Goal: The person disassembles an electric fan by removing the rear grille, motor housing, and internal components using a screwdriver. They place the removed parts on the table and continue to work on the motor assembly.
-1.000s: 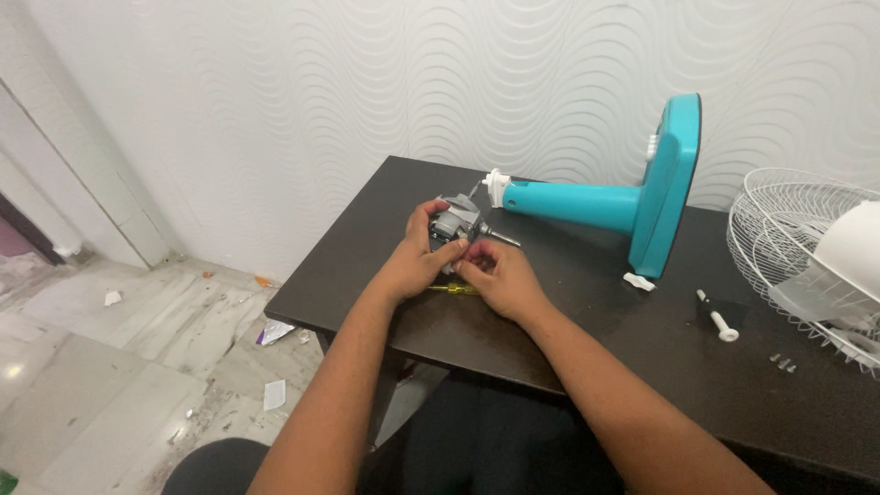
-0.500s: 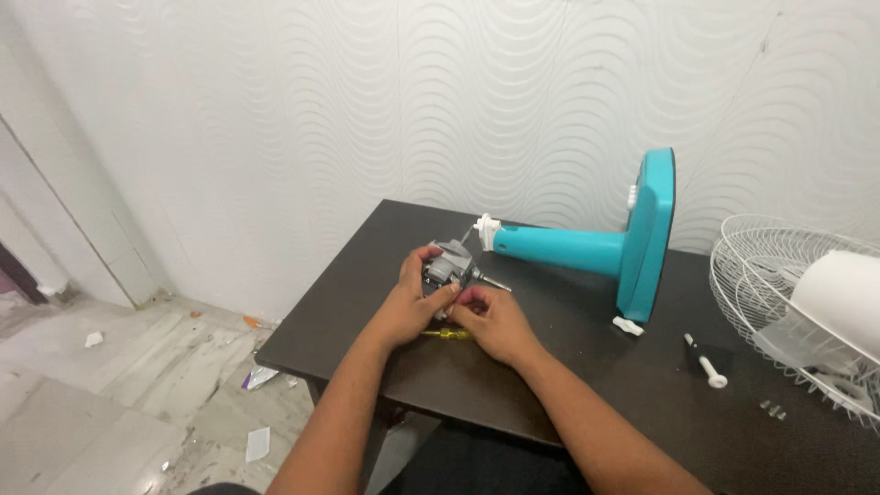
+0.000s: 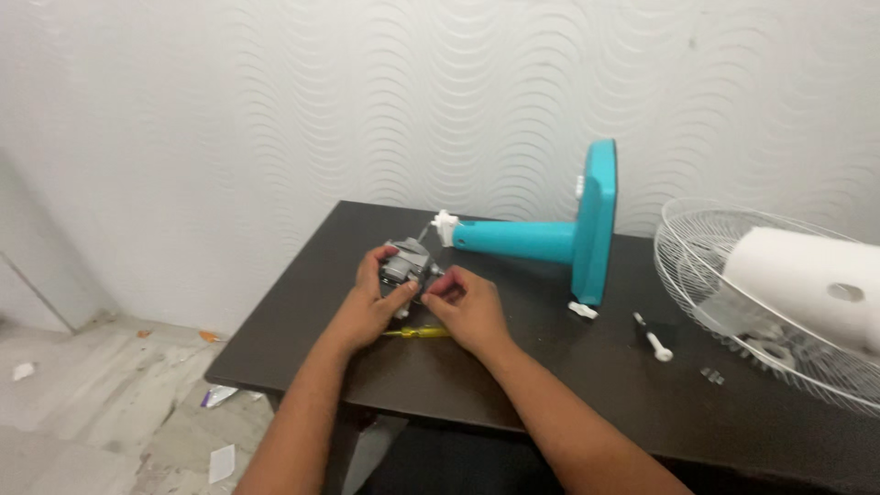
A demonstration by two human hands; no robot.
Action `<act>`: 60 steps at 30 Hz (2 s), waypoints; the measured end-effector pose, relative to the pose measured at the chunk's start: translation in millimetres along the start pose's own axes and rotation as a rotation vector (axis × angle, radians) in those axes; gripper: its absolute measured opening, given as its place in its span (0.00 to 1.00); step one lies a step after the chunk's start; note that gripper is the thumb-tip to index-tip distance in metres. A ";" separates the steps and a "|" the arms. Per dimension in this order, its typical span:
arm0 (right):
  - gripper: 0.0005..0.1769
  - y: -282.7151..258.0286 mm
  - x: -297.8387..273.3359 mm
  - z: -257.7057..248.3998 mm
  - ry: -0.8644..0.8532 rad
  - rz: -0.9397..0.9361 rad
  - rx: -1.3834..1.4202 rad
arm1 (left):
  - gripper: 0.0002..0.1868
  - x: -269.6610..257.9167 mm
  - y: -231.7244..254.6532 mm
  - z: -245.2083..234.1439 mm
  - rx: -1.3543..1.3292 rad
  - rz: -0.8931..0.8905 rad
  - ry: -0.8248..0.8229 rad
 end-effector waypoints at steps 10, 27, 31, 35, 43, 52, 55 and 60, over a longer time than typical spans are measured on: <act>0.09 -42.5 -58.8 -70.6 0.058 -0.343 -0.202 | 0.37 0.2 12.7 -2.8 0.087 -0.014 -0.012; 0.12 15.8 -174.9 -277.2 0.511 -0.147 -0.797 | 0.38 -0.8 10.7 0.9 0.122 -0.109 0.000; 0.21 34.7 -198.2 -274.6 0.282 -0.147 -0.921 | 0.39 0.5 10.0 0.2 0.109 -0.161 -0.008; 0.31 41.4 -206.1 -273.1 0.123 -0.121 -1.089 | 0.40 -1.8 12.5 1.0 0.106 -0.195 -0.010; 0.38 29.3 -194.4 -260.7 0.061 0.114 -1.225 | 0.41 -3.8 19.9 0.5 0.225 -0.318 -0.027; 0.41 36.3 -198.5 -254.5 0.113 0.016 -1.287 | 0.40 0.0 11.9 0.3 0.140 -0.233 -0.027; 0.42 41.8 -198.7 -259.3 0.120 0.035 -1.275 | 0.40 2.7 9.4 0.5 0.159 -0.232 -0.016; 0.39 47.0 -192.3 -263.2 0.067 0.214 -1.276 | 0.40 0.4 10.5 1.3 0.159 -0.238 -0.009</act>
Point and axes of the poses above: each hand's wrist, its own x-axis towards the middle knuckle, its own z-axis out of the palm, y = z × x, the point moved 2 cm from there along x, towards the middle knuckle, and after that the axes turned 9 degrees about y, right-handed, at the moved point
